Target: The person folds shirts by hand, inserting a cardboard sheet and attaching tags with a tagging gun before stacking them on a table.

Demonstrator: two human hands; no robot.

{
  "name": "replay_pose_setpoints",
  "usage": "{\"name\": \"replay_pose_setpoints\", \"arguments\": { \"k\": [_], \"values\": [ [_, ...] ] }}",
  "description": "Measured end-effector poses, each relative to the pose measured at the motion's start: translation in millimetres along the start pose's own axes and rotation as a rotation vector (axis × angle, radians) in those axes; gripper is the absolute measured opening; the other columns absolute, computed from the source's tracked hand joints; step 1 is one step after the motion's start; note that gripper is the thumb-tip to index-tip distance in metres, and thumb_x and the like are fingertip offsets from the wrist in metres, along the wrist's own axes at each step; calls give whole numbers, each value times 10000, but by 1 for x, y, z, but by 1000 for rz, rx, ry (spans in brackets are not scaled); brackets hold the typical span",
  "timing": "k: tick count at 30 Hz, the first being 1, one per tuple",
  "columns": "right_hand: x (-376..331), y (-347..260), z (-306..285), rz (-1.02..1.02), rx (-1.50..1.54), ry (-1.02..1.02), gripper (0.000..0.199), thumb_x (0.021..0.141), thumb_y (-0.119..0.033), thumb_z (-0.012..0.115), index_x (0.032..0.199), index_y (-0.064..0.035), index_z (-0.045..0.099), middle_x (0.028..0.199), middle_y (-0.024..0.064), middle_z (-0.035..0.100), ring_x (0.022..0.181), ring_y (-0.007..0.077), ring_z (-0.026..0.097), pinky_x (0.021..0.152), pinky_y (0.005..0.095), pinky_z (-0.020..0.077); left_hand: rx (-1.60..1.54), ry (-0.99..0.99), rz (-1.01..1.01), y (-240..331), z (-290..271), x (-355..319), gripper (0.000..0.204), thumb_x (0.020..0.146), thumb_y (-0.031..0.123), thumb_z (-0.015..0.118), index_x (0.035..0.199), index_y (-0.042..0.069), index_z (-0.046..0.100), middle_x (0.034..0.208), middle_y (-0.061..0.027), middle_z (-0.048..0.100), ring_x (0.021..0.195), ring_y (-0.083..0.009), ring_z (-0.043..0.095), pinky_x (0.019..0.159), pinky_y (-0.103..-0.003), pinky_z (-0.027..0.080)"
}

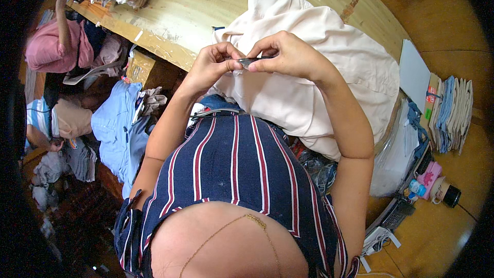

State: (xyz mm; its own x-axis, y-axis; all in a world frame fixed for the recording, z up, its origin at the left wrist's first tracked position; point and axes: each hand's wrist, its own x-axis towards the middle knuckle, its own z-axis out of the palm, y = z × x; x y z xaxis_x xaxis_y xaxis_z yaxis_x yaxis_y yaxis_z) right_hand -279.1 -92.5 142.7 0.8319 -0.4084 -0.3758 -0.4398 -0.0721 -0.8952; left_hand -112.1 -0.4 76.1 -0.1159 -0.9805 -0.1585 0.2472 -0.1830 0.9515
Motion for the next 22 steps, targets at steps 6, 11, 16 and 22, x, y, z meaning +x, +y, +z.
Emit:
{"name": "replay_pose_setpoints", "arguments": {
  "k": [6, 11, 16, 22],
  "values": [
    [1, 12, 0, 8, 168, -25, 218, 715, -141, 643, 871, 5, 601, 639, -3, 549, 530, 24, 449, 447, 152, 333, 30, 17, 12, 4, 2, 0, 107, 728, 41, 617, 801, 3, 548, 741, -20, 571, 681, -61, 519, 617, -184, 415],
    [-5, 21, -4, 43, 276, 48, 245, 728, -143, 627, 916, 8, 583, 621, -1, 542, 506, 25, 442, 427, 151, 323, 127, 34, 1, 1, 1, 10, 104, 721, 48, 619, 784, 3, 550, 737, -19, 572, 684, -63, 519, 601, -199, 415],
    [-51, 85, -57, 85, 155, 704, 282, 753, -167, 598, 972, 8, 569, 741, 40, 571, 593, 57, 475, 501, 180, 371, 945, 333, 151, -6, -13, 18, 143, 667, -6, 560, 809, -5, 537, 782, -152, 551, 683, -278, 534, 625, -325, 433],
    [-165, 202, -151, 553, -741, 1447, 325, 781, -189, 512, 1044, -1, 545, 969, 120, 592, 885, 211, 549, 782, 280, 411, 1164, 596, 406, -64, -84, 39, 185, 721, 63, 514, 897, 6, 500, 848, -207, 487, 810, -334, 486, 722, -396, 406]
  ]
}}
